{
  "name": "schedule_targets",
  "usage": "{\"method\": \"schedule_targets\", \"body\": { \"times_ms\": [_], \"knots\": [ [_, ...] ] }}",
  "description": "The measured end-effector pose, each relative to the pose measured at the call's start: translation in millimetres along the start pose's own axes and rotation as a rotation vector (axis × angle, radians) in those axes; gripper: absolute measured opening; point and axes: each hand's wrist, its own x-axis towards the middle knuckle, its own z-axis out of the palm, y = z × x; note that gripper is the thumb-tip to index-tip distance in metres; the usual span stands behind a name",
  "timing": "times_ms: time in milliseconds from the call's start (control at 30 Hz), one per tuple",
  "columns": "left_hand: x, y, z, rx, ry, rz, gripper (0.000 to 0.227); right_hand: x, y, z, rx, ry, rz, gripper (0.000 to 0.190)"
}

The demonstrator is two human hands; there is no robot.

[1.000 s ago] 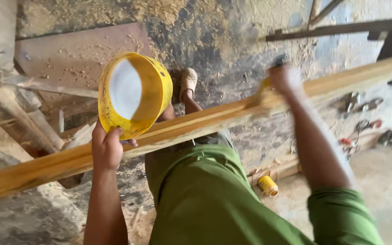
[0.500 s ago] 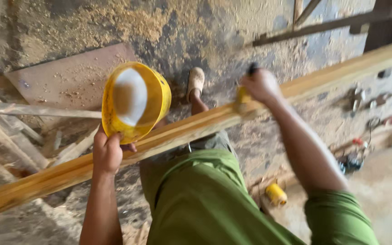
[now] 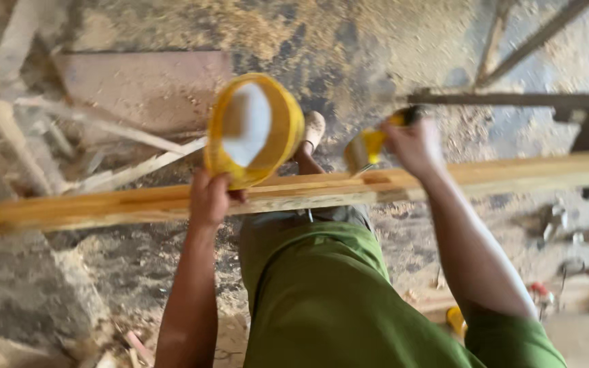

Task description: The person picks up a yellow container and a paintbrush, then applies a clear liquid to a wooden frame resting on a workbench. They repeatedly dip the brush into the container and brush along the frame's length, covering multiple sections.

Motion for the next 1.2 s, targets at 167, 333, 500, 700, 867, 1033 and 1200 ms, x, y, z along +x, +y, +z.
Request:
{"method": "schedule_targets", "body": {
  "times_ms": [167, 333, 500, 700, 867, 1033, 1200],
  "knots": [
    [7, 22, 31, -0.012, 0.141, -0.083, 0.068, -55, -30, -63, 0.95, 0.176, -0.634, 0.011],
    [22, 35, 49, 0.187, 0.11, -0.183, 0.068, -75, -83, -43, 0.472, 0.155, -0.767, 0.011],
    [34, 28, 61, 0.671, 0.169, 0.382, 0.074, -35, -124, 6, -0.004, 0.211, -0.834, 0.011],
    [41, 31, 58, 0.604, 0.009, -0.147, 0.076, -29, -108, 15, 0.098, 0.219, -0.8, 0.01],
    [43, 33, 52, 0.491, 0.079, 0.01, 0.073, -32, -86, 13, 0.585, 0.183, -0.594, 0.006],
    [50, 26, 48, 0.526, 0.046, -0.1, 0.076, -26, -71, 5, 1.163, 0.192, -0.231, 0.01],
    [61, 14, 49, 0.543, 0.046, 0.063, 0.074, -26, -44, 1, 1.429, 0.165, -0.115, 0.017]
  ]
}}
